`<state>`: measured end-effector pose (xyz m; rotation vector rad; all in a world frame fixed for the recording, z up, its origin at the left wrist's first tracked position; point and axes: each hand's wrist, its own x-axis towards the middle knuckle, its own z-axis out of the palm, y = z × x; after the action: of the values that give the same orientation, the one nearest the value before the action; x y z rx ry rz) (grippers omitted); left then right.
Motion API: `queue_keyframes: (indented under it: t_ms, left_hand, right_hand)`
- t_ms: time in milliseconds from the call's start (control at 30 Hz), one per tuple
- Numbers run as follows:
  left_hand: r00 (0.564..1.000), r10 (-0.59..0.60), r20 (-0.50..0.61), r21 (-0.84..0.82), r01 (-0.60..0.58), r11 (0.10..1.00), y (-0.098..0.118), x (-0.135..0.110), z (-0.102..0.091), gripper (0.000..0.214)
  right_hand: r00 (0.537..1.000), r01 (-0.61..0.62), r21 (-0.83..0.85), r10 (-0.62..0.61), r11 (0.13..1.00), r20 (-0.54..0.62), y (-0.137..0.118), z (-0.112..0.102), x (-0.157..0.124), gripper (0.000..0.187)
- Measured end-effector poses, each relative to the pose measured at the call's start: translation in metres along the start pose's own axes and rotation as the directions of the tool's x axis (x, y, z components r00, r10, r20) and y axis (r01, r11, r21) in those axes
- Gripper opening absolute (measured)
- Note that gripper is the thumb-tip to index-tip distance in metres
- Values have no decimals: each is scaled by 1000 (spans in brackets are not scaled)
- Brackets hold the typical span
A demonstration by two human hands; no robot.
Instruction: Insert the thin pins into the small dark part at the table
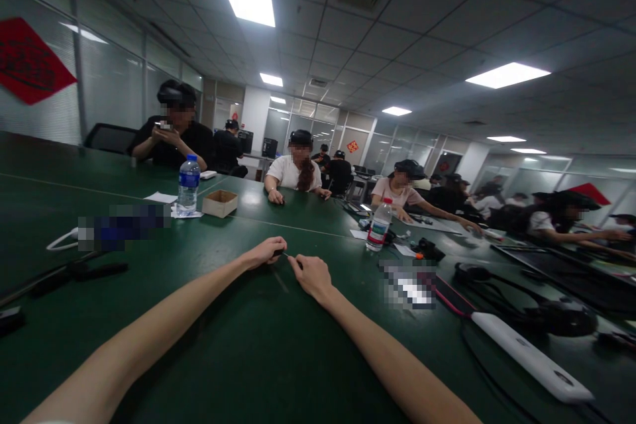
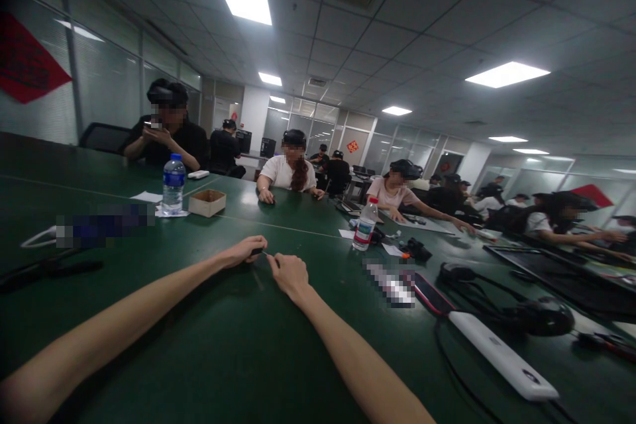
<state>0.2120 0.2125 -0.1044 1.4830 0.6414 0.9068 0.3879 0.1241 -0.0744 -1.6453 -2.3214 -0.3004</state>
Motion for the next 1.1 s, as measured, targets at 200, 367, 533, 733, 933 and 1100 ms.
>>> queue_keyframes:
  t_ms: [200, 367, 533, 733, 933, 1100]
  left_hand:
    - [1000, -4, 4, 10, 4, 1000, 2, 1, 1, 22]
    - [1000, 4, 15, 12, -4, 1000, 2, 0, 0, 23]
    - [1000, 10, -2, -2, -10, 1000, 1, 0, -1, 21]
    - [1000, 0, -6, -11, 0, 1000, 2, -1, -2, 20]
    - [997, 5, -71, -45, -8, 999, 0, 2, -2, 19]
    - [998, 2, -70, -33, -4, 999, -3, 6, -3, 19]
  right_hand:
    - [998, -52, -23, 52, 998, -23, -3, 1, 0, 63]
    - [999, -31, 9, 31, 999, -19, -2, 0, 0, 64]
    - [1000, -5, 31, 4, 1000, 6, -1, -3, 0, 63]
    - [999, 25, 32, -25, 999, -22, 0, -5, 0, 63]
    - [983, 183, -19, -182, 983, 21, -9, -7, -2, 64]
    - [1000, -1, -33, 1, 999, -4, -9, -4, 1, 63]
